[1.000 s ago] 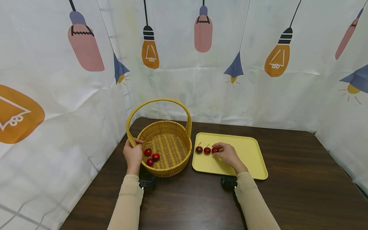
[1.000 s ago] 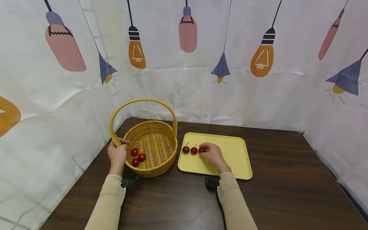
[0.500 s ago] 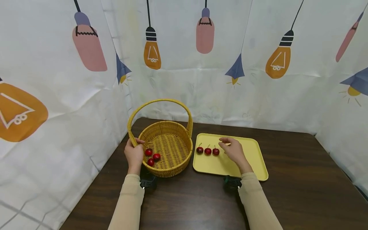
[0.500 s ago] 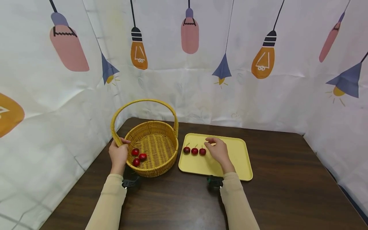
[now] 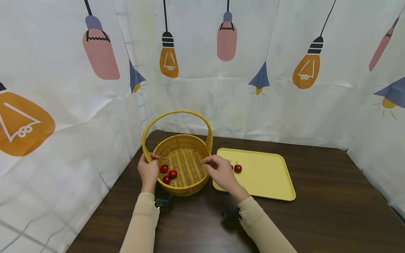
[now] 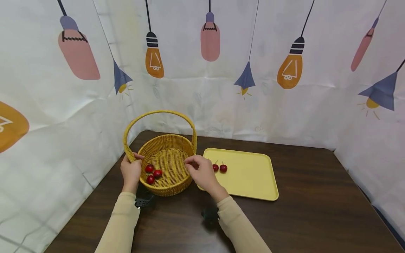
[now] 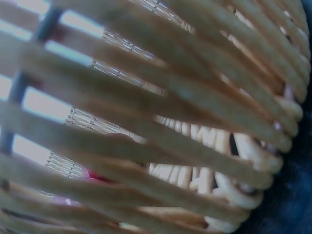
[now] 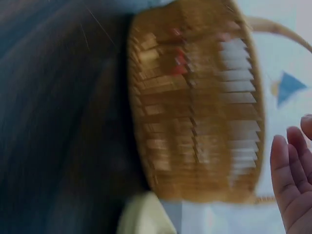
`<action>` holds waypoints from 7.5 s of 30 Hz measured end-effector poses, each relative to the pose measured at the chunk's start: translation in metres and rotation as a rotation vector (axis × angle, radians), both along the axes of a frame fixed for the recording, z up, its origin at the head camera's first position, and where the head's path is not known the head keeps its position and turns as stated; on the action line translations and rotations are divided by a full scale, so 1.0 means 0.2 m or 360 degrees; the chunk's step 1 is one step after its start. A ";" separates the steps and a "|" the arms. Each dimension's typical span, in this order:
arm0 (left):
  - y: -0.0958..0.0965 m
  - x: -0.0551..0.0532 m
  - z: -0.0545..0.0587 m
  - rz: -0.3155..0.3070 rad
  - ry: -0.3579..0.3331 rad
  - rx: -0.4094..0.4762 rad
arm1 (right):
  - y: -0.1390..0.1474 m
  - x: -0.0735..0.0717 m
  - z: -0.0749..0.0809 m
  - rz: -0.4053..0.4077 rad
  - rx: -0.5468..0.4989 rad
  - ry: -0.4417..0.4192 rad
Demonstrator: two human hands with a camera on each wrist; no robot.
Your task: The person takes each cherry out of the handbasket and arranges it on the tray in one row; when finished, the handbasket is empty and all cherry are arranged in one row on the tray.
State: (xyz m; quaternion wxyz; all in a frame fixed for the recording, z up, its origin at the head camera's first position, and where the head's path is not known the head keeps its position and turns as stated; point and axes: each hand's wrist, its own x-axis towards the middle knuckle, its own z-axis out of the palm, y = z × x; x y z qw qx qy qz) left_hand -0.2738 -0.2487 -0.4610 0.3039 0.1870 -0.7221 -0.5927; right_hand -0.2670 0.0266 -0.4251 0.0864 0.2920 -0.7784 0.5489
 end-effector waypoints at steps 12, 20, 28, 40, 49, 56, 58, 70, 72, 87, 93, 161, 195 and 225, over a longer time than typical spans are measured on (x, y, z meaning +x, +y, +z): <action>-0.01 0.00 -0.01 -0.0005 -0.0002 0.0029 | -0.39 -0.03 0.00 0.0143 0.0975 0.0078; 0.00 0.00 0.01 0.0001 0.0025 0.0045 | -0.52 -0.09 0.01 0.0308 0.1492 0.0078; 0.01 0.00 0.01 0.0001 0.0048 0.0058 | -0.56 -0.12 -0.03 0.0391 0.1583 0.0176; 0.01 0.01 0.00 -0.0019 0.0023 0.0056 | -0.53 -0.12 -0.03 0.0295 0.1487 0.0258; 0.00 0.00 0.01 -0.0014 0.0032 0.0024 | -0.40 -0.04 0.03 0.0201 0.1078 0.0264; -0.02 0.02 0.01 0.0008 -0.0023 -0.0017 | -0.25 0.02 -0.01 0.0125 0.0716 0.0260; -0.03 0.02 0.01 0.0007 -0.0034 -0.0015 | -0.20 0.04 -0.03 0.0113 0.0558 0.0245; -0.02 0.02 0.00 -0.0021 -0.0033 0.0000 | 0.06 0.07 0.04 -0.0019 0.0172 0.0251; -0.01 0.02 0.00 -0.0020 -0.0032 0.0011 | 0.11 0.05 0.06 -0.0075 0.0180 0.0224; 0.01 -0.01 0.02 -0.0029 -0.0013 0.0013 | 0.53 -0.17 -0.06 -0.0500 0.0327 -0.0033; 0.01 0.00 0.00 -0.0035 -0.0018 0.0037 | 0.60 -0.20 -0.14 -0.0617 0.0328 -0.0152; 0.01 0.01 0.00 -0.0012 -0.0003 0.0034 | 0.66 -0.20 -0.09 -0.0620 0.0493 -0.0405; 0.03 0.00 0.02 -0.0030 -0.0016 0.0017 | -0.49 0.02 0.02 0.0048 0.1050 0.0021; 0.03 0.00 0.02 -0.0021 0.0028 0.0019 | -0.57 -0.05 0.01 0.0314 0.1209 -0.0065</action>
